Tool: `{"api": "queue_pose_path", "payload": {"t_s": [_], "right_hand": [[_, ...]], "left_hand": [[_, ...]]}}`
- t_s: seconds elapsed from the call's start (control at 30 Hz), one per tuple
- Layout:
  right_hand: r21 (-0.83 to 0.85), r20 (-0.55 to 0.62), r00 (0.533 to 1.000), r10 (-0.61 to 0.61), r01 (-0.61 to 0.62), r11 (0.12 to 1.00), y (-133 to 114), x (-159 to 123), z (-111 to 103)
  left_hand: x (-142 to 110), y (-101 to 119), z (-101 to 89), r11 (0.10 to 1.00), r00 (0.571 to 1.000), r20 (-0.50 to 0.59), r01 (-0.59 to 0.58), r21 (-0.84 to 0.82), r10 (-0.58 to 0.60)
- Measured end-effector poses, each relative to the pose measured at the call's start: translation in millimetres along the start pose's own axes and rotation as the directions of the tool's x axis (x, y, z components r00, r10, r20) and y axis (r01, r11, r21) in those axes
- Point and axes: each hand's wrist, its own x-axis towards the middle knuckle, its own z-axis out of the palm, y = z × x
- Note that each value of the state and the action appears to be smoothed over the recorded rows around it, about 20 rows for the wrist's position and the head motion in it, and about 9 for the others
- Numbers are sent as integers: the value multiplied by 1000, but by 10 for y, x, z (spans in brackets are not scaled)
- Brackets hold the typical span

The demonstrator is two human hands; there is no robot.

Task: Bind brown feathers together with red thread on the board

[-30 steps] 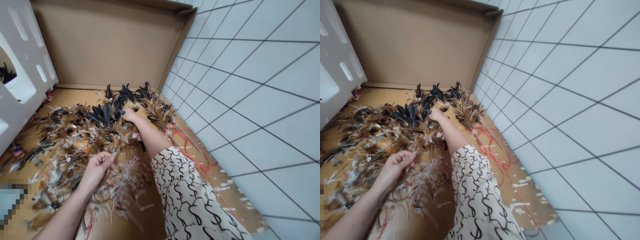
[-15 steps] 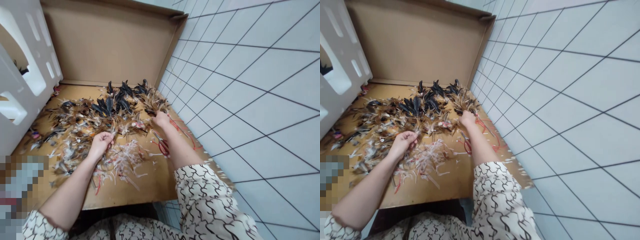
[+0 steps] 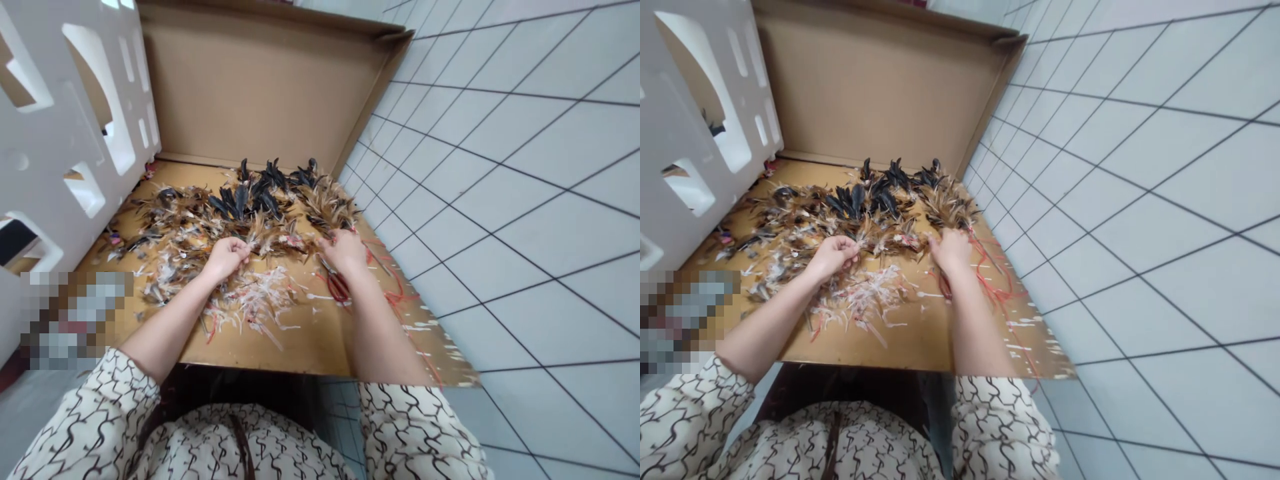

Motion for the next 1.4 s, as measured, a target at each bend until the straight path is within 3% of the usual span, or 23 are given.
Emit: {"api": "queue_pose_path", "payload": {"t_s": [0.03, 0.1, 0.2, 0.37, 0.53, 0.63, 0.93, 1.07, 1.23, 1.4], "right_hand": [[156, 25, 996, -83, 78, 985, -100, -55, 8], [466, 52, 965, -259, 206, 860, -321, -155, 74], [714, 54, 917, -396, 242, 657, -646, -240, 263], [848, -11, 944, -328, 183, 498, -922, -175, 565], [961, 115, 954, -277, -36, 275, -866, -114, 733], [973, 180, 950, -255, -134, 188, -812, -127, 806], [978, 207, 945, -252, -207, 25, -813, -116, 881], [968, 212, 920, -329, -244, -58, -785, -132, 864], [971, 202, 858, -472, -238, -18, -764, -167, 864], [976, 187, 892, -411, -215, -21, -789, -170, 913]], "left_hand": [[4, 25, 10, 1000, 1000, -4, -10, 4, 10], [23, 52, 33, 1000, 999, -22, -24, 15, 24], [62, 38, 66, 996, 996, -57, -68, 52, 71], [102, -45, 92, 982, 984, -93, -142, 125, 154], [113, -123, 87, 993, 994, -38, -108, -55, 106], [124, -176, 74, 989, 999, 9, -44, -144, 46], [133, -208, 53, 953, 992, 116, 86, -292, -54], [123, -208, 47, 943, 991, 113, 100, -316, -67], [112, -192, 34, 935, 993, 94, 99, -341, -71], [110, -191, 23, 932, 990, 111, 117, -342, -84]]}}
